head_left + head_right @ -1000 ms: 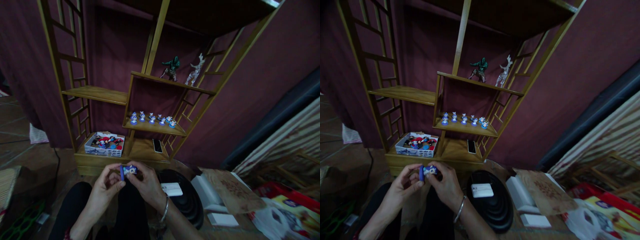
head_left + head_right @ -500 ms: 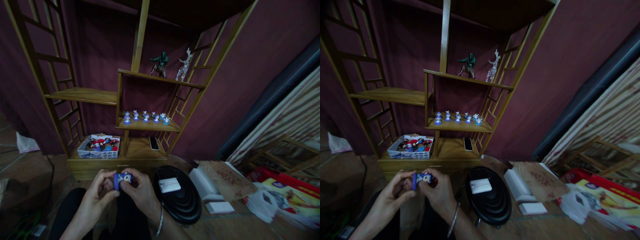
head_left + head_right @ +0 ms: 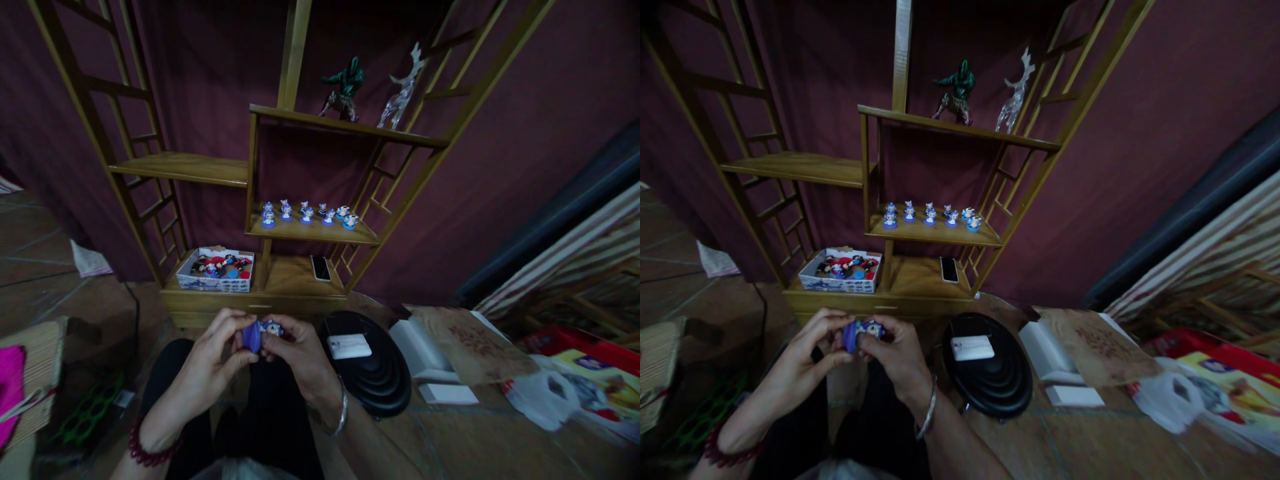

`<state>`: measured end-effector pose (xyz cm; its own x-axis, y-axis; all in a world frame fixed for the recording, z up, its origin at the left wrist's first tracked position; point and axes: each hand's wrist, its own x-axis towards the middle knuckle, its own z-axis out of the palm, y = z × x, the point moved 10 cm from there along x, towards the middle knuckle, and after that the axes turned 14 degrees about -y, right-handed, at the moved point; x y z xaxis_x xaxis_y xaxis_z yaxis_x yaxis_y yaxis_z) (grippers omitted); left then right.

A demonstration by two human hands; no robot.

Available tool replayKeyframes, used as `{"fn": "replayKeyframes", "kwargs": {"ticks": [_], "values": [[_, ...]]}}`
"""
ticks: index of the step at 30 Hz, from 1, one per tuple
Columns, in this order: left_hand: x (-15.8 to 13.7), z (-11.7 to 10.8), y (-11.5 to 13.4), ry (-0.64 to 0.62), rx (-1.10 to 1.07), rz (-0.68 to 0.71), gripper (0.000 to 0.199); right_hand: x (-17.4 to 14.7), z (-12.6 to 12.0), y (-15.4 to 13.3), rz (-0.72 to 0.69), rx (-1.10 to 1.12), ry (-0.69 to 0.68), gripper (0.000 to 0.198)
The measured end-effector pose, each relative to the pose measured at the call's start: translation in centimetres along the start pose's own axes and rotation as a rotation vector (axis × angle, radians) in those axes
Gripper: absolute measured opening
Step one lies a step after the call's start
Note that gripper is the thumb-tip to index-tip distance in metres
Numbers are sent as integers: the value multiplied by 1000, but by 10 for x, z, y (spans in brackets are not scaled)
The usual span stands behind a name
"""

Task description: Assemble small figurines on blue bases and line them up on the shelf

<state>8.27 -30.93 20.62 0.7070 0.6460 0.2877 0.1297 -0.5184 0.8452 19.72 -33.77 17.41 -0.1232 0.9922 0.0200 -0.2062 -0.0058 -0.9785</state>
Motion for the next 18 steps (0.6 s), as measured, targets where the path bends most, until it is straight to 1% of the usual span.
{"fn": "replayKeyframes", "kwargs": {"ticks": [3,6,10,13,18], "values": [[0,0,5,-22,-4,20,32,-1,1,5,14,62,-14,22],[1,-1,12,-31,48,61,32,-1,0,10,23,100,0,23],[2,-2,16,-27,67,75,33,-1,0,11,30,108,25,25],[1,-5,11,2,14,49,35,0,-1,5,-12,25,46,23],[-1,-8,2,37,-18,17,35,-2,-1,-16,-116,-266,93,19]]}}
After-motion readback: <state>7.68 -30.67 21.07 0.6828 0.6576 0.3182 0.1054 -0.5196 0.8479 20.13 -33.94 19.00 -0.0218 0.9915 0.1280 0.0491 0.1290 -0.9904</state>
